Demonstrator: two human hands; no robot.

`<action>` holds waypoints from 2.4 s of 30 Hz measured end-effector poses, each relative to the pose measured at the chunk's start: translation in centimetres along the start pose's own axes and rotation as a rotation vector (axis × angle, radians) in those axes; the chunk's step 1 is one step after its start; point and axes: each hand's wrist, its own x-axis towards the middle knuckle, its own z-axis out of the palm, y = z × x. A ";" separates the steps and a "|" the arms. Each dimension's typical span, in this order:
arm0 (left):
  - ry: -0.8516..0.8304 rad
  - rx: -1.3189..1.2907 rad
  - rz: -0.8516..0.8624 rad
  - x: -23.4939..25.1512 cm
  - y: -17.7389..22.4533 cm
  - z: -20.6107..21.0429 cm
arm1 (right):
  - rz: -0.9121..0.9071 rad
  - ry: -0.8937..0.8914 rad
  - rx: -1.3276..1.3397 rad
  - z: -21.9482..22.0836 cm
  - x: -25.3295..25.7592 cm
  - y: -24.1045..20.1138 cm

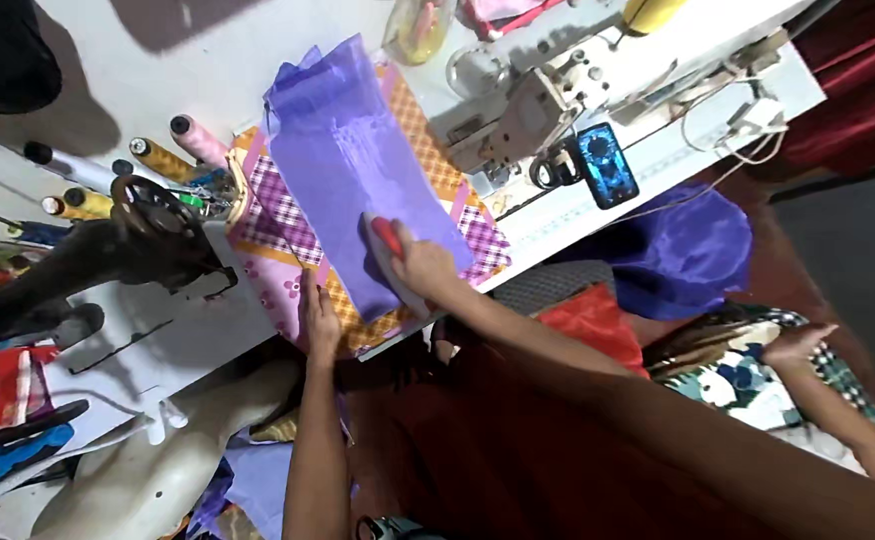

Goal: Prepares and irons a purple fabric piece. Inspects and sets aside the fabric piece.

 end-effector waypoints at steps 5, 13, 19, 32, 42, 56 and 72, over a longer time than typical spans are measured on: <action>-0.031 -0.096 -0.065 0.2 0.9 -0.7 | -0.167 -0.157 0.049 3.7 -2.8 -2.8; 0.038 0.090 -0.075 0.1 2.3 0.4 | 0.037 -0.039 0.033 -2.5 -0.8 4.2; 0.139 0.314 -0.131 1.3 6.4 0.3 | 0.080 0.082 0.092 -4.6 -2.4 13.4; 0.040 0.061 -0.377 8.4 8.9 -0.6 | 0.276 0.873 0.921 -9.3 -10.3 21.4; -0.057 0.130 -0.276 9.4 8.3 -1.2 | 0.022 1.090 1.245 -3.0 -4.3 20.6; -0.028 -0.069 -0.258 9.4 8.4 -1.0 | 0.570 0.970 1.022 2.0 -5.6 16.0; -0.096 -0.294 -0.583 0.2 9.5 0.9 | 0.389 0.516 0.042 -15.8 27.8 5.7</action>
